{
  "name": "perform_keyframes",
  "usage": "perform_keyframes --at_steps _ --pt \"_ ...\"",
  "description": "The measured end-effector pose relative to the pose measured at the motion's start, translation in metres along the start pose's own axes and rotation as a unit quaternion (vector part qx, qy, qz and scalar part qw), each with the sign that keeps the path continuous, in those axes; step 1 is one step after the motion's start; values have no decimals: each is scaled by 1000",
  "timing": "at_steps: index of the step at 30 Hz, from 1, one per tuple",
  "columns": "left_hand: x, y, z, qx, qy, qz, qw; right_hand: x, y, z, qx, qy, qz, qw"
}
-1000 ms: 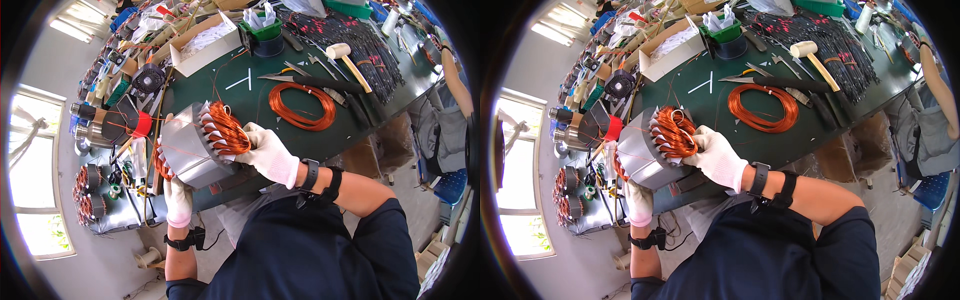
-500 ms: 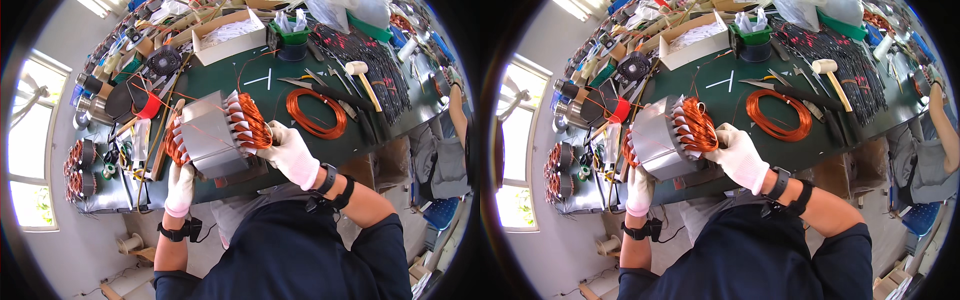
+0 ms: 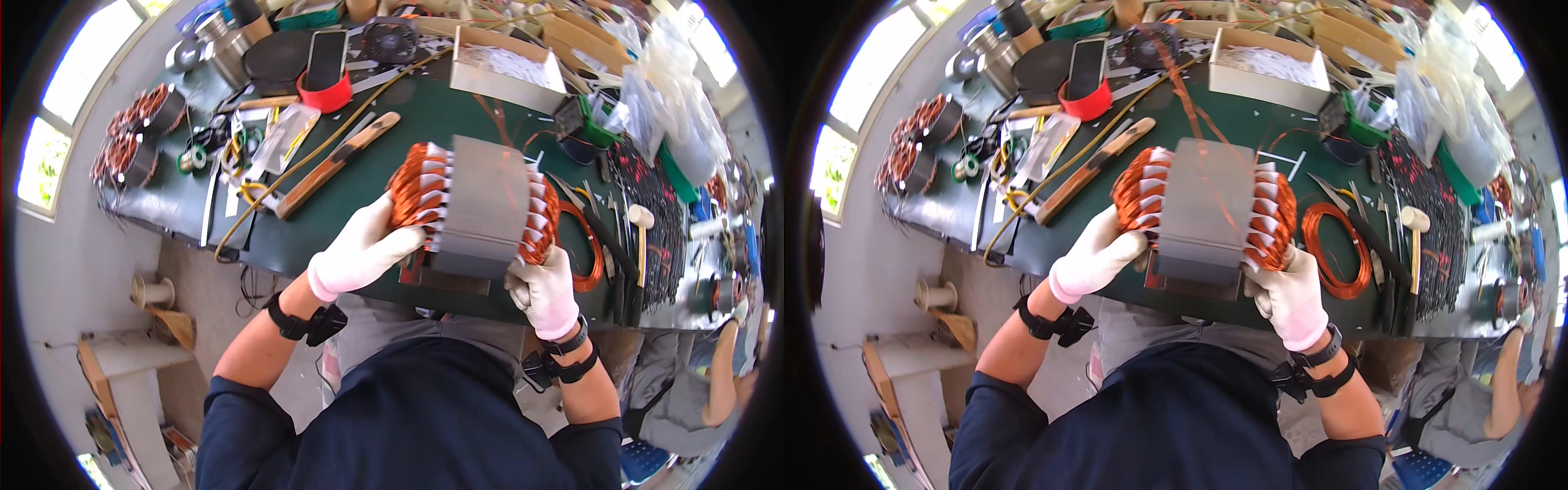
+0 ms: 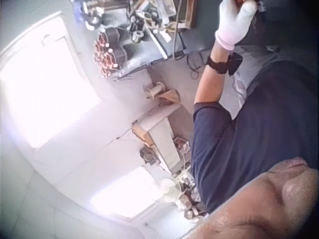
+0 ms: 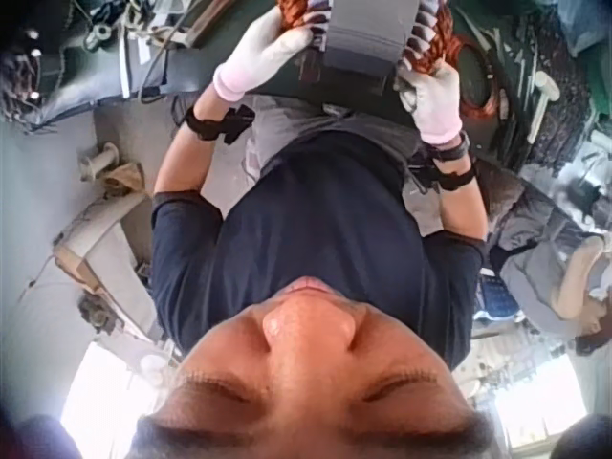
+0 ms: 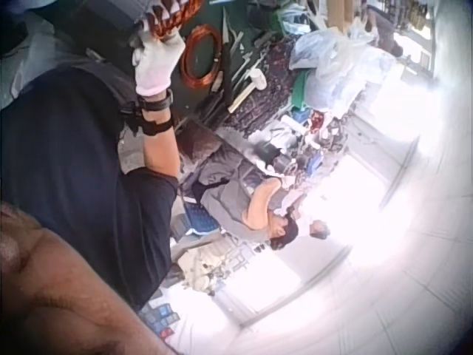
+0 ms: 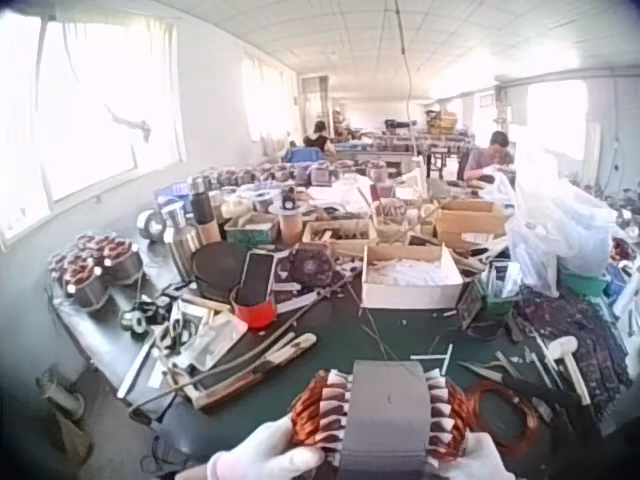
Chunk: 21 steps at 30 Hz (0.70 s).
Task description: The worker winds copper coils into a motor stator and uses a mallet to shape and seat the windings.
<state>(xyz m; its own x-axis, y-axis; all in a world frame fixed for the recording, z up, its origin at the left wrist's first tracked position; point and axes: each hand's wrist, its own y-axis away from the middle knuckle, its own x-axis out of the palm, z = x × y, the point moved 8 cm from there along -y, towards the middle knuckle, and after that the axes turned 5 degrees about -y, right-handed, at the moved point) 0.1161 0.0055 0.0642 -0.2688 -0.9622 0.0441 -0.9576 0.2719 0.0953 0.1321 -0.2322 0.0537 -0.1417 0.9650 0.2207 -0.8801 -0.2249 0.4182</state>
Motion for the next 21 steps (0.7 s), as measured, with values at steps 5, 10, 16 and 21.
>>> perform_keyframes --at_steps 5,10,16,21 --pt "-4 1 8 7 -34 -24 999 -1 -5 -11 -10 -53 14 998" --pt "-7 27 27 81 95 -127 984 -18 -4 -27 -143 36 -42 988" --pt "-1 39 37 123 -253 -222 934 4 18 1 -474 355 -62 803" --pt "-48 17 23 151 -245 -238 928 -26 -10 21 -360 209 -50 908"
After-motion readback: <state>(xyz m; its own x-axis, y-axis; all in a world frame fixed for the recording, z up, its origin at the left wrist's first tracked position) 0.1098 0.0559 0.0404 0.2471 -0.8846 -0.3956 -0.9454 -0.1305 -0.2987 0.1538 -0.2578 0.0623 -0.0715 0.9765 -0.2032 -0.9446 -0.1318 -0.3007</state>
